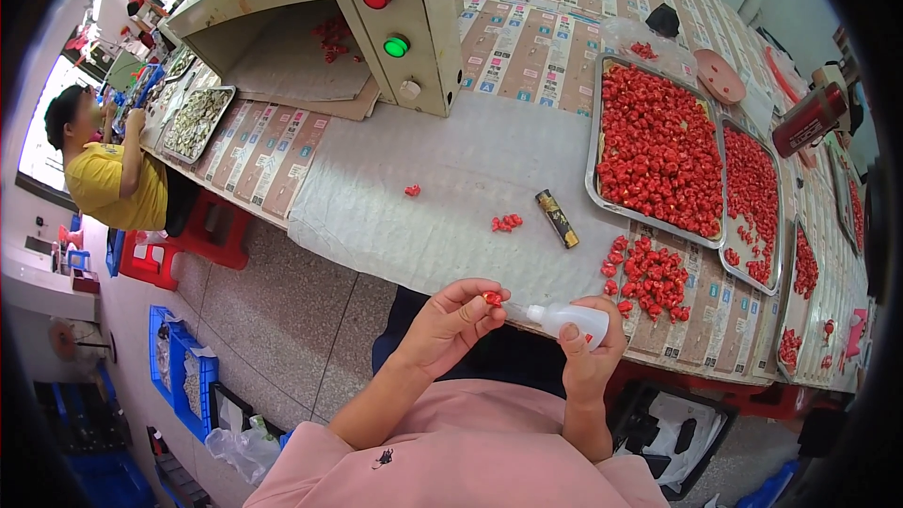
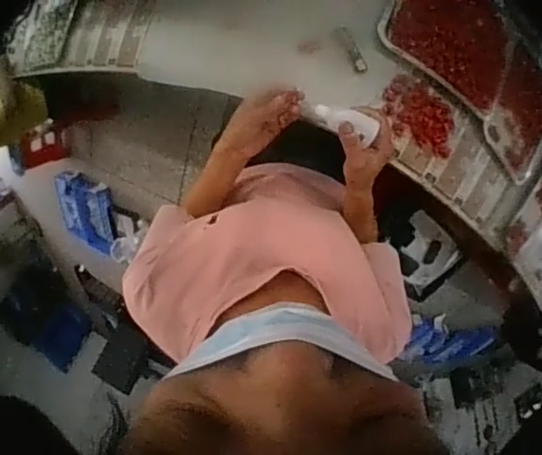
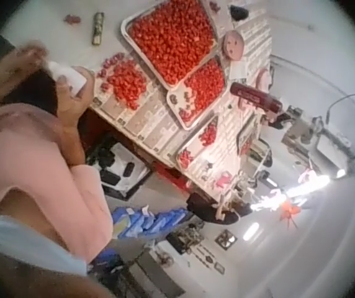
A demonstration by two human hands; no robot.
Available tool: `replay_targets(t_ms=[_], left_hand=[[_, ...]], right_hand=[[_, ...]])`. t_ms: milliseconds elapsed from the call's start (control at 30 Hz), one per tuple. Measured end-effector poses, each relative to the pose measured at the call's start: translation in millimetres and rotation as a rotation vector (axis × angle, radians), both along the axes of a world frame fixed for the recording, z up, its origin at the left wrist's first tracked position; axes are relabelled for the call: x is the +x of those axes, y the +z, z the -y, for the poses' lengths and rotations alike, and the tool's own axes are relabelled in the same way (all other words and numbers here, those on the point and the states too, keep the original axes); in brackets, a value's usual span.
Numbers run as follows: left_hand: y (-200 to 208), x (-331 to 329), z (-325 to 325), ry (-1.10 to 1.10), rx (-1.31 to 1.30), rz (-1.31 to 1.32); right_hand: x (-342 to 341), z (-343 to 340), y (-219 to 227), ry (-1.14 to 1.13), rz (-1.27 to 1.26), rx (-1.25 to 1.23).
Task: The person assembles small red decorative pieces by applying glue from a bottle and pressing components together by hand on the work table.
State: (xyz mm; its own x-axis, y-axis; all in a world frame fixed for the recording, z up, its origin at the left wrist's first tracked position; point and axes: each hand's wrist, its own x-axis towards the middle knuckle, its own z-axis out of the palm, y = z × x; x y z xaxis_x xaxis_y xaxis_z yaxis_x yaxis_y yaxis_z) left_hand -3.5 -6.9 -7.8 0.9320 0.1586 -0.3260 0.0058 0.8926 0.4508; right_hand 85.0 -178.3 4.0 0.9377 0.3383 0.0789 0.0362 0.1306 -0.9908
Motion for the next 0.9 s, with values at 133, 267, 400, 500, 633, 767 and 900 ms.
replay_targets(t_ms=[133,267,400,500,633,767,900], left_hand=[[-2.5,0.5,-0.1,0.008,0.01,-0.008],[-2.6,1.4,0.0,0.011,0.01,-0.001],[-1.8,2.0,-0.6,0.01,0.013,-0.005],[-1.1,2.3,-0.7,0.009,0.012,-0.007],[-1.5,2.5,-1.1,0.007,0.009,-0.016],[-1.0,2.5,-1.4,0.006,0.003,-0.018],[-1.4,2.4,-1.8,0.003,0.0,-0.015]], right_hand=[[0.7,-2.1,2.8,-0.004,0.055,-0.011],[1.3,-3.1,4.0,-0.007,0.072,-0.017],[1.3,-2.0,3.1,-0.006,0.075,-0.035],[1.0,-1.6,3.2,-0.002,0.055,-0.031],[2.0,-3.0,3.5,-0.004,0.078,-0.023],[2.1,-3.4,3.7,-0.008,0.09,-0.023],[2.2,-3.8,4.3,-0.007,0.088,-0.025]])
